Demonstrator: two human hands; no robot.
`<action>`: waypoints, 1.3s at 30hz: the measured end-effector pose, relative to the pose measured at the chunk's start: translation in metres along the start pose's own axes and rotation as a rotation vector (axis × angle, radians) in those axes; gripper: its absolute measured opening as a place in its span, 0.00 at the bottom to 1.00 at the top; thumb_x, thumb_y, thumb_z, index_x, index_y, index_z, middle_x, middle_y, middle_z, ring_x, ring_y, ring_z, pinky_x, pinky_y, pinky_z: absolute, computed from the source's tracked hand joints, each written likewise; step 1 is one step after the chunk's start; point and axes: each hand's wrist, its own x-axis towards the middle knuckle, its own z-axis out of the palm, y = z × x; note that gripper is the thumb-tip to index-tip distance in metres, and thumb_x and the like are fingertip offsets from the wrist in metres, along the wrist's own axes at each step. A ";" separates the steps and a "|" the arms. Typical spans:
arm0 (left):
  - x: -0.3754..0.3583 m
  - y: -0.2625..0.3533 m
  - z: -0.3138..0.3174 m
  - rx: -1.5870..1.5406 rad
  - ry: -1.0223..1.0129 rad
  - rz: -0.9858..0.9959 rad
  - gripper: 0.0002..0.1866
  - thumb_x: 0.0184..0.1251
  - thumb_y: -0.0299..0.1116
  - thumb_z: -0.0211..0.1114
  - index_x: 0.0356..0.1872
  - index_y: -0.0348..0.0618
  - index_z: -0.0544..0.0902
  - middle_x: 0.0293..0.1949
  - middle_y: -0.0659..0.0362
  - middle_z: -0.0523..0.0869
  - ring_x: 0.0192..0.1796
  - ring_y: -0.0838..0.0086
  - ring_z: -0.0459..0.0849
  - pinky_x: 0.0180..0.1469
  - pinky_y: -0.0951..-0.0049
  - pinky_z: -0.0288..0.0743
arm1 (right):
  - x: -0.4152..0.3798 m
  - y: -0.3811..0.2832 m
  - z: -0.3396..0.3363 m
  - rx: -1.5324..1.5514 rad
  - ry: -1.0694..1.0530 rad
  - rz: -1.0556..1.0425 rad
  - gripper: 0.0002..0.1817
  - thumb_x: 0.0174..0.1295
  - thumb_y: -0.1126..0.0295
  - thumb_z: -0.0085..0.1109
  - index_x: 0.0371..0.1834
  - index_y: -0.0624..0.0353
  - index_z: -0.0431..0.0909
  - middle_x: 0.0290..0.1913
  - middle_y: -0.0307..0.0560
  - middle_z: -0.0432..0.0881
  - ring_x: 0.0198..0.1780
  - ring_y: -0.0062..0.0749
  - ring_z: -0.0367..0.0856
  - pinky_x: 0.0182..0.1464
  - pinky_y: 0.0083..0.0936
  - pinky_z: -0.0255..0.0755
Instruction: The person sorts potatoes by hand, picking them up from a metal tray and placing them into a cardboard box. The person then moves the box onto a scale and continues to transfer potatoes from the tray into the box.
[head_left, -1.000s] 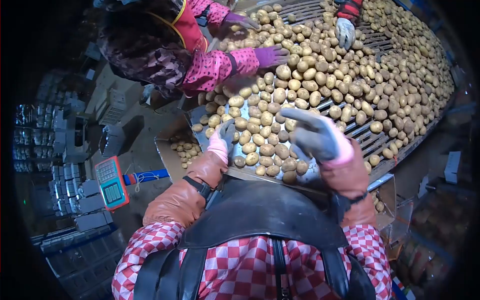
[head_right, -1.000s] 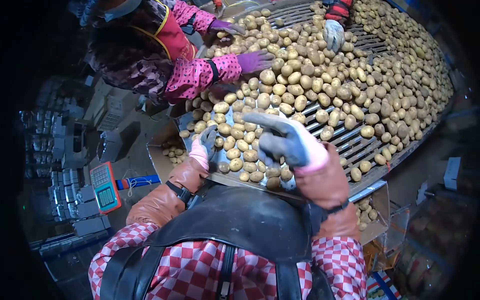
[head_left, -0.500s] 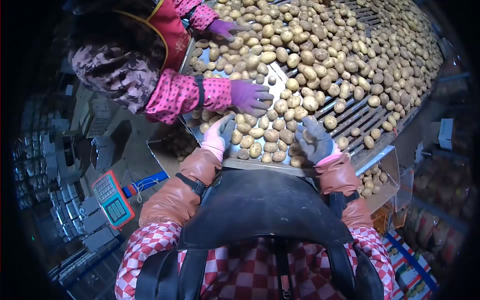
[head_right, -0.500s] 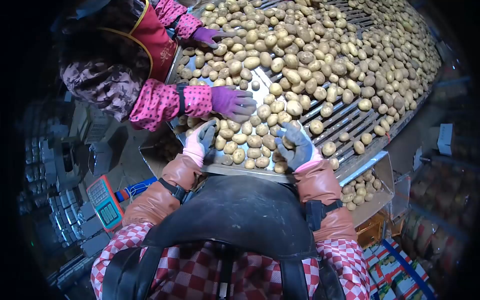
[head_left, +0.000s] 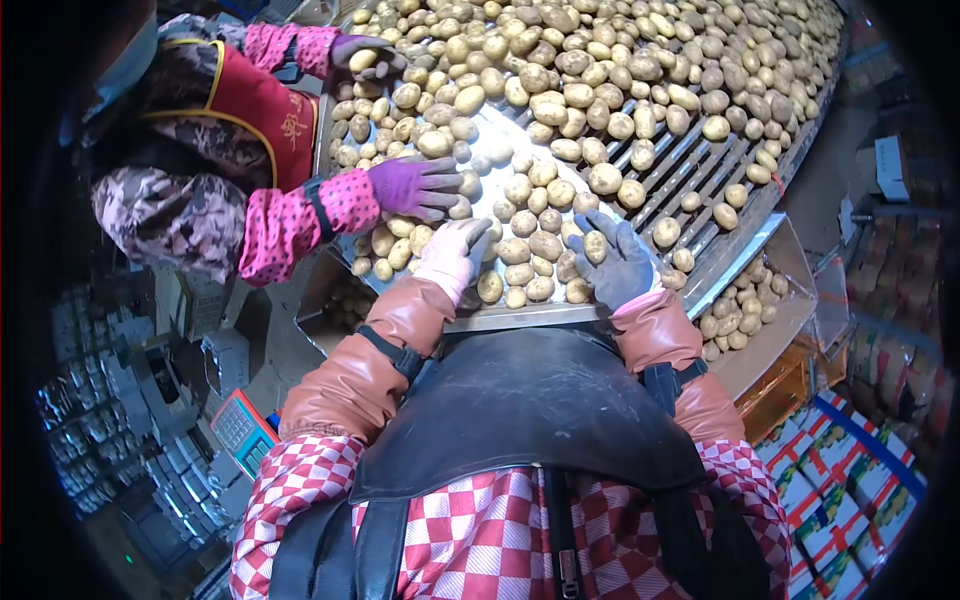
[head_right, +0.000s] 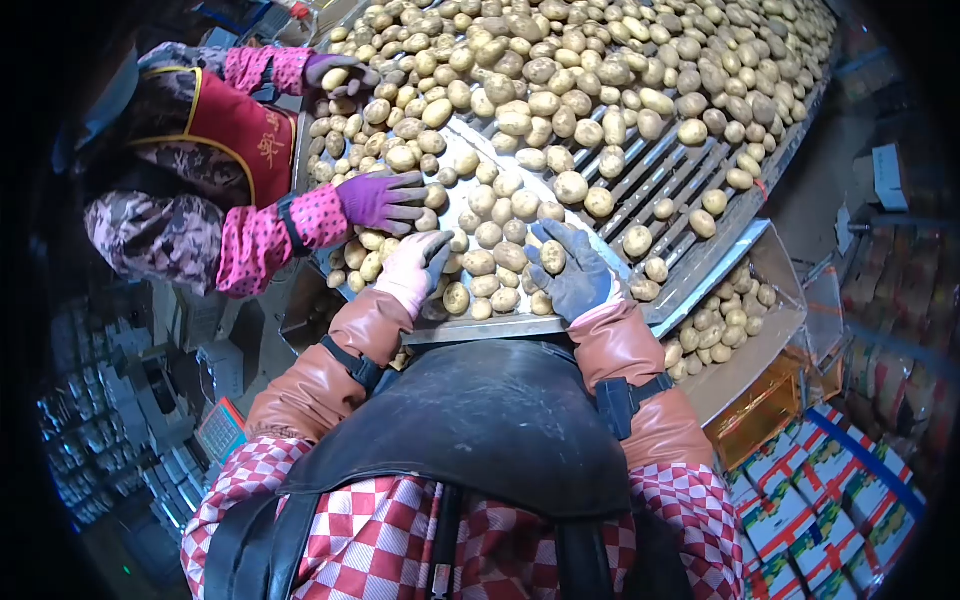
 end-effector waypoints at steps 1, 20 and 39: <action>0.008 0.000 0.006 0.028 0.044 0.082 0.18 0.65 0.33 0.63 0.55 0.47 0.80 0.52 0.50 0.82 0.52 0.55 0.81 0.56 0.62 0.75 | 0.001 -0.001 -0.005 0.043 -0.021 0.010 0.34 0.70 0.49 0.50 0.72 0.59 0.59 0.72 0.51 0.62 0.72 0.49 0.62 0.66 0.41 0.67; 0.040 0.051 -0.009 -1.107 -0.198 -0.494 0.23 0.66 0.27 0.63 0.63 0.40 0.73 0.43 0.59 0.83 0.46 0.74 0.82 0.48 0.75 0.78 | -0.005 -0.005 0.008 0.163 -0.057 -0.146 0.38 0.70 0.40 0.40 0.76 0.52 0.52 0.75 0.53 0.56 0.73 0.50 0.58 0.72 0.52 0.57; 0.069 0.062 0.016 -1.872 -0.604 -0.570 0.29 0.74 0.57 0.50 0.67 0.51 0.69 0.45 0.58 0.83 0.29 0.74 0.80 0.21 0.81 0.73 | -0.043 -0.032 -0.047 0.057 0.119 -0.130 0.25 0.69 0.64 0.55 0.67 0.59 0.65 0.53 0.45 0.74 0.41 0.25 0.74 0.33 0.15 0.73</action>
